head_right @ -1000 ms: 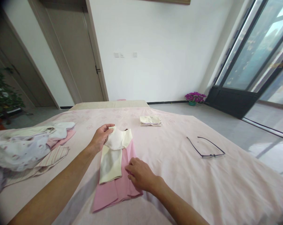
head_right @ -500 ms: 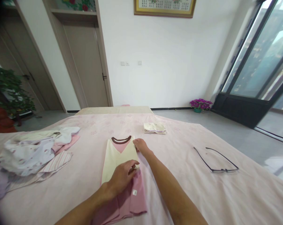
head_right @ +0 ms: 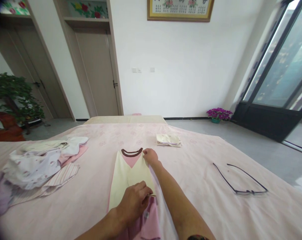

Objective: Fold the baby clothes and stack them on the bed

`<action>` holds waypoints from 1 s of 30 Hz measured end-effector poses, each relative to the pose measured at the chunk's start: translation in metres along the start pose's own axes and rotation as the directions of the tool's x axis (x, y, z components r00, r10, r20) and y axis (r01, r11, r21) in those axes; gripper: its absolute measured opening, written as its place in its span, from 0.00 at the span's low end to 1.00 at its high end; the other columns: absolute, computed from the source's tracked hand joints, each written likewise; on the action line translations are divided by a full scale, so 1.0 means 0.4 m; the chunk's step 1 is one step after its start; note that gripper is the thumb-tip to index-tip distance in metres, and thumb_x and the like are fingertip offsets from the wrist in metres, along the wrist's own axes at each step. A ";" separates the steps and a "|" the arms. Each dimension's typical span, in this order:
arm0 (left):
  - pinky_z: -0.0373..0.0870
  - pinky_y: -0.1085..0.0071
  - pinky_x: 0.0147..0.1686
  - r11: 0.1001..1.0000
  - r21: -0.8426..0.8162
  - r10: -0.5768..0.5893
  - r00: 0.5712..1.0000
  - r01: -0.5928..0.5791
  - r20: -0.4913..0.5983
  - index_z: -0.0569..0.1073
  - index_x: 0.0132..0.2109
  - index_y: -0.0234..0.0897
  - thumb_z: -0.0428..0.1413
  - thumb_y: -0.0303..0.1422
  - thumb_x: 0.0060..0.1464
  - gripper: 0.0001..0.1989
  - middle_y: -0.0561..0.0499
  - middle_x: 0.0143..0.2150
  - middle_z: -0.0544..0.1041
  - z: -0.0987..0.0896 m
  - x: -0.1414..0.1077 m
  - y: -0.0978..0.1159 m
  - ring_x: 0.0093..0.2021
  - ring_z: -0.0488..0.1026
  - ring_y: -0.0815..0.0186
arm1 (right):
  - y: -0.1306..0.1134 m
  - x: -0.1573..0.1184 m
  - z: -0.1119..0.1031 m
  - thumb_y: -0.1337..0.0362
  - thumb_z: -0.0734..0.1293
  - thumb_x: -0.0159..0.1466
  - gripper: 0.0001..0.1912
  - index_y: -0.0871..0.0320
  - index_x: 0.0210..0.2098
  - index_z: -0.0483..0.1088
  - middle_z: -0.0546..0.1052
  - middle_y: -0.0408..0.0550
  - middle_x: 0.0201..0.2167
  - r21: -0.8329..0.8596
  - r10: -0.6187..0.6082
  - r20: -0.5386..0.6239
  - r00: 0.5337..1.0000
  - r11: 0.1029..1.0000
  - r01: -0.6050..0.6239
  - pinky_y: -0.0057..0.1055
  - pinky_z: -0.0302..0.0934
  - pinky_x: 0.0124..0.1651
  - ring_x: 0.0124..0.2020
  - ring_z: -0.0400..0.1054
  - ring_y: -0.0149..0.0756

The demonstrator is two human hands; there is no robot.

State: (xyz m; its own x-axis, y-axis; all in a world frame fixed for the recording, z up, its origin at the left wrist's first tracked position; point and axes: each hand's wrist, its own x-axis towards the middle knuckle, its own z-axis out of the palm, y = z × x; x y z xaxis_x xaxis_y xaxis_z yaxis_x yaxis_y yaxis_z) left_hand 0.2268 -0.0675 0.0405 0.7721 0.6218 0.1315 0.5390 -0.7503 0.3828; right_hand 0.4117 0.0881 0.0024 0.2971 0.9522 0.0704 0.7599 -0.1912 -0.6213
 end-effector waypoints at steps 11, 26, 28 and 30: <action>0.67 0.69 0.46 0.992 -0.117 0.049 0.999 -0.049 -0.005 0.77 0.44 0.42 0.49 0.36 0.64 0.12 0.51 0.41 0.77 -0.017 -0.016 -0.032 0.43 0.73 0.65 | 0.031 -0.045 -0.025 0.67 0.55 0.65 0.23 0.54 0.58 0.66 0.72 0.49 0.55 -0.191 -0.157 -0.051 0.986 0.971 0.144 0.33 0.57 0.56 0.55 0.64 0.38; 0.41 0.40 0.64 0.972 0.232 0.012 0.990 -0.045 0.141 0.52 0.69 0.43 0.51 0.43 0.60 0.33 0.37 0.71 0.48 0.018 -0.058 -0.094 0.70 0.41 0.44 | 0.043 -0.071 -0.025 0.50 0.48 0.70 0.33 0.62 0.69 0.46 0.50 0.56 0.70 -0.380 -0.230 0.196 0.953 0.878 0.291 0.48 0.36 0.67 0.70 0.38 0.47; 0.45 0.44 0.64 0.966 0.235 0.085 0.990 -0.110 0.112 0.56 0.67 0.43 0.51 0.35 0.61 0.28 0.39 0.69 0.53 0.006 -0.072 -0.080 0.69 0.46 0.47 | 0.041 -0.090 -0.028 0.50 0.48 0.70 0.34 0.61 0.69 0.44 0.49 0.54 0.70 -0.379 -0.247 0.202 0.948 0.872 0.309 0.45 0.36 0.67 0.70 0.37 0.44; 0.55 0.51 0.62 0.965 0.215 0.141 0.988 -0.153 0.069 0.62 0.62 0.42 0.50 0.29 0.61 0.22 0.42 0.64 0.62 -0.005 -0.084 -0.064 0.64 0.57 0.53 | 0.039 -0.112 -0.030 0.50 0.49 0.70 0.33 0.59 0.69 0.44 0.47 0.52 0.70 -0.375 -0.273 0.218 0.937 0.863 0.339 0.44 0.35 0.67 0.71 0.36 0.42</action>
State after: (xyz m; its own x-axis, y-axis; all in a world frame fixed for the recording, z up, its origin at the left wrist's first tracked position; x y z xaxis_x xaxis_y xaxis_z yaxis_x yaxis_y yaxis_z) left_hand 0.1863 -0.0689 0.0282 0.8617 0.4927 0.1212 0.4743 -0.8670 0.1529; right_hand 0.4170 0.0395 -0.0012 -0.0552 0.9963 0.0654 0.9732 0.0683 -0.2197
